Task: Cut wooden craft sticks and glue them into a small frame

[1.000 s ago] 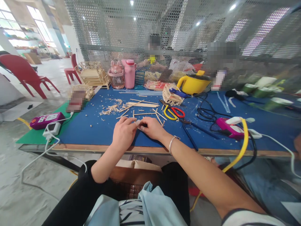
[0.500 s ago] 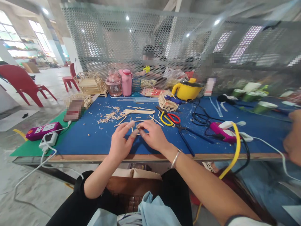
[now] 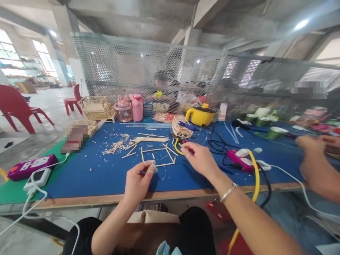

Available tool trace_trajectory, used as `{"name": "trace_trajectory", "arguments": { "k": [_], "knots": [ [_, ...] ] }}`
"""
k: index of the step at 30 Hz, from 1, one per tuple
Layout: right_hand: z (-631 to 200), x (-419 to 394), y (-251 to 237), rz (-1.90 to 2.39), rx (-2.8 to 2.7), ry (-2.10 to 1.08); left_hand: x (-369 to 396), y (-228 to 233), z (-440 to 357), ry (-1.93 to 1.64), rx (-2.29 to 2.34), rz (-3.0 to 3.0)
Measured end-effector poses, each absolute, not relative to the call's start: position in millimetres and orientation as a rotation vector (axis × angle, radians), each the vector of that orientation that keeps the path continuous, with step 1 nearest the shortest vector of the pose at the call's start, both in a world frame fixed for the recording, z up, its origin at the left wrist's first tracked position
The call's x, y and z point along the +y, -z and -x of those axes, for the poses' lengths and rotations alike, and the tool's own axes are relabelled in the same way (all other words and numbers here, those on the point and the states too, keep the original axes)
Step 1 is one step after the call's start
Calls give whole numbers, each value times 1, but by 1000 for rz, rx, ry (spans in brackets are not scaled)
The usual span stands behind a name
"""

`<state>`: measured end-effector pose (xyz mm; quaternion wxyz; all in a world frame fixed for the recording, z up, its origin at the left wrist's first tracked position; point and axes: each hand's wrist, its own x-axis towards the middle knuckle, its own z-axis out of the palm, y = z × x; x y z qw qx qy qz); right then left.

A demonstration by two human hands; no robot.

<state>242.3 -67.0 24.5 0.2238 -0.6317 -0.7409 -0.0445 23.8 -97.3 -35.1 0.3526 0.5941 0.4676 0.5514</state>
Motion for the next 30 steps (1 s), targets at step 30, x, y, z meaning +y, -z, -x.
{"name": "trace_trajectory", "arguments": {
  "k": [30],
  "knots": [
    [-278, -104, -38, 1264, -1182, -1120, -108, 20, -25, -1131, 691, -1395]
  ]
}}
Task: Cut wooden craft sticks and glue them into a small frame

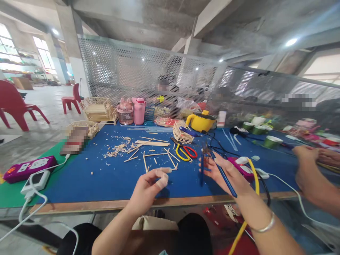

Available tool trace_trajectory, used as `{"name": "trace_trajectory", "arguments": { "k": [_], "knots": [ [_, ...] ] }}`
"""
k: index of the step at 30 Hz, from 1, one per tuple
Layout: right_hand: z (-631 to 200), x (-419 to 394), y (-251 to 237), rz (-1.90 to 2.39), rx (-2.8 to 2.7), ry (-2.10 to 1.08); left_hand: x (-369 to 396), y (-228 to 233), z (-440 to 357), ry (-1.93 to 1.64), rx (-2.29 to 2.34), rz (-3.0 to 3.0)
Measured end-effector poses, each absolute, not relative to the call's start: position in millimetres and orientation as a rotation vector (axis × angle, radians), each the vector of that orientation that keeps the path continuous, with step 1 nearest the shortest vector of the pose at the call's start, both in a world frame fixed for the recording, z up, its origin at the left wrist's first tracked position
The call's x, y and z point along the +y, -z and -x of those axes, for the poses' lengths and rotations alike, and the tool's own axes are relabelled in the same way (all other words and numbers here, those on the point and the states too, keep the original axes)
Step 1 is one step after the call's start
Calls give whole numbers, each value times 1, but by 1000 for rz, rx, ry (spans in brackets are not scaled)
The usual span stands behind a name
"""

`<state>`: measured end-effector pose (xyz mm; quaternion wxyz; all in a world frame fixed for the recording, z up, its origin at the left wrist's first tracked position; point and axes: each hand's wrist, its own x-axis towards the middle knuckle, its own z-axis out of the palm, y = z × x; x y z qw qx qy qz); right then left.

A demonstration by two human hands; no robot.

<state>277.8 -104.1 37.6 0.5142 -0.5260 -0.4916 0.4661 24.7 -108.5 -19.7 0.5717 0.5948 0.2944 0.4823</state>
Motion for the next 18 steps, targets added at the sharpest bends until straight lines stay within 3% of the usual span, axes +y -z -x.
{"name": "trace_trajectory", "arguments": {
  "k": [3, 7, 13, 18],
  "knots": [
    [-238, -110, -35, 808, -1019, -1354, -119, 10, -37, -975, 407, -1298],
    [-198, -116, -28, 532, -944, -1375, -125, 4, -46, -913, 452, -1146],
    [-189, -120, -19, 519, -850, -1399, -126, -4, -36, -1012, 862, -1489],
    [-185, -138, -18, 583, -913, -1585, -134, 1, -34, -1137, 836, -1425]
  ]
}}
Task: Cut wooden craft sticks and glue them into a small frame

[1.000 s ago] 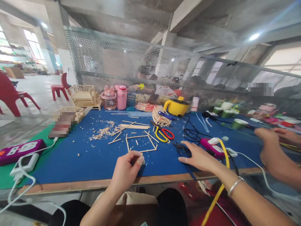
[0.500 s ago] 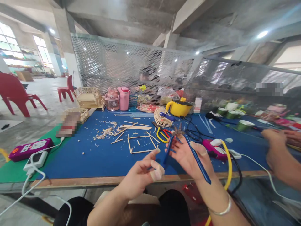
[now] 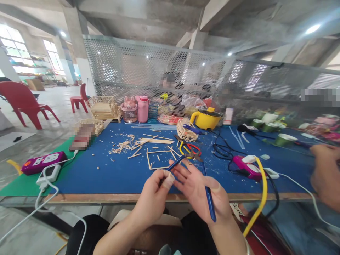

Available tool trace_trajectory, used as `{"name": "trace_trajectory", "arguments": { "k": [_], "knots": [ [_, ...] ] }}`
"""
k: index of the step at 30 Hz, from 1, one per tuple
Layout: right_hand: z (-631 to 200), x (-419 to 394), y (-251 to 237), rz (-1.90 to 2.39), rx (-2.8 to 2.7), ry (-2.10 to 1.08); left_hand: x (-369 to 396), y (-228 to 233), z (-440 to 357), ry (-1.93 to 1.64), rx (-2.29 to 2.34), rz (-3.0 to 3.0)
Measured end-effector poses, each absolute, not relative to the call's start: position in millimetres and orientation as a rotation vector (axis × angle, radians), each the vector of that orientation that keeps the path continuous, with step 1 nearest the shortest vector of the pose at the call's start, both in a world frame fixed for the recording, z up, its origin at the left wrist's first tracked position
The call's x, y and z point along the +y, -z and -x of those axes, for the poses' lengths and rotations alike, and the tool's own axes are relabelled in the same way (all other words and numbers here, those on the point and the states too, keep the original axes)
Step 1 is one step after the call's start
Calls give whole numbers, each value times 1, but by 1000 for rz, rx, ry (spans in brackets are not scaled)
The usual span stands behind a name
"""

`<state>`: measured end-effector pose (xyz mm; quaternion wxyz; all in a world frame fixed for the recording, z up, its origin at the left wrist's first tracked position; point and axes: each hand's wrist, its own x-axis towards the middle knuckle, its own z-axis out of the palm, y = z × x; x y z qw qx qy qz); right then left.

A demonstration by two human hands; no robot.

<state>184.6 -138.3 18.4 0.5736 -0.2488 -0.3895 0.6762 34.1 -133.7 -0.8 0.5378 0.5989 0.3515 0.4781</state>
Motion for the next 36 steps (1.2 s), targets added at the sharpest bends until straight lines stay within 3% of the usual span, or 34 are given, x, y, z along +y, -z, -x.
{"name": "trace_trajectory", "arguments": {
  "k": [9, 14, 19, 25, 36],
  "knots": [
    [-183, -136, -11, 625, -1204, -1424, -144, 5, -30, -1182, 665, -1515],
    [-220, -123, -16, 959, -1451, -1236, -136, -2, -15, -1187, 820, -1166],
    [-224, -140, -29, 1292, -1932, -852, -129, -4, -9, -1206, 827, -1062],
    [-214, -139, -36, 1366, -2259, -373, -136, -7, -10, -1227, 807, -1059],
    [-210, -149, -43, 1328, -2320, -366, -140, -6, -11, -1266, 838, -1162]
  ]
}}
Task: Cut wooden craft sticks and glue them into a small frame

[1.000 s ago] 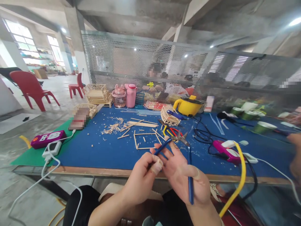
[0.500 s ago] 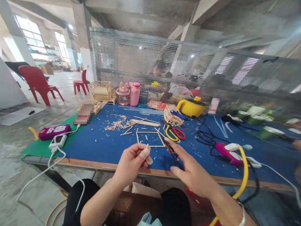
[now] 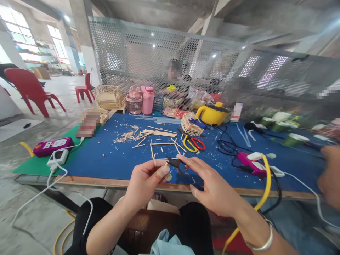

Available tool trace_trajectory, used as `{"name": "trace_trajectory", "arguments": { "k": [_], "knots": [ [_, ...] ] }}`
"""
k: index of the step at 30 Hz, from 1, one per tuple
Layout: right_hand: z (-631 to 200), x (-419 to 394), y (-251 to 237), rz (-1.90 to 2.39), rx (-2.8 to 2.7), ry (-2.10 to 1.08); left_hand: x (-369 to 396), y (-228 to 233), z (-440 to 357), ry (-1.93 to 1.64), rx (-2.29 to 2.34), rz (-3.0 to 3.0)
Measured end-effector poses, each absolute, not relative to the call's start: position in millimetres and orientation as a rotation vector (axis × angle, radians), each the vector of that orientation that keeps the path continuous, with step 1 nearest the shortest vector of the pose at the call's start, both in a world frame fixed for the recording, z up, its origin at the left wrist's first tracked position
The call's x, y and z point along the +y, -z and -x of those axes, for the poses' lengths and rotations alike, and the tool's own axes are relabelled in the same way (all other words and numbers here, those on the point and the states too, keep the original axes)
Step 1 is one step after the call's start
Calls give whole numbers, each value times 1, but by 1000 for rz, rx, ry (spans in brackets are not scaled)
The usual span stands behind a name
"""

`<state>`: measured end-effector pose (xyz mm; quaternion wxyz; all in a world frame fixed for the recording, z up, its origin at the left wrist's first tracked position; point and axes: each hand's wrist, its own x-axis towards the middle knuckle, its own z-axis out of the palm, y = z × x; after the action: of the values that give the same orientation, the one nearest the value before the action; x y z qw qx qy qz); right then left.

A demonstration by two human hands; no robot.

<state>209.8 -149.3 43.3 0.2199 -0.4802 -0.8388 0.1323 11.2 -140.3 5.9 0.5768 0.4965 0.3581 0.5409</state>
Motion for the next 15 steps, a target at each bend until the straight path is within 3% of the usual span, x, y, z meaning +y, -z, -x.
{"name": "trace_trajectory", "arguments": {
  "k": [15],
  "knots": [
    [-206, -155, -46, 1251, -2326, -237, -142, -3, -9, -1338, 781, -1403]
  ]
}}
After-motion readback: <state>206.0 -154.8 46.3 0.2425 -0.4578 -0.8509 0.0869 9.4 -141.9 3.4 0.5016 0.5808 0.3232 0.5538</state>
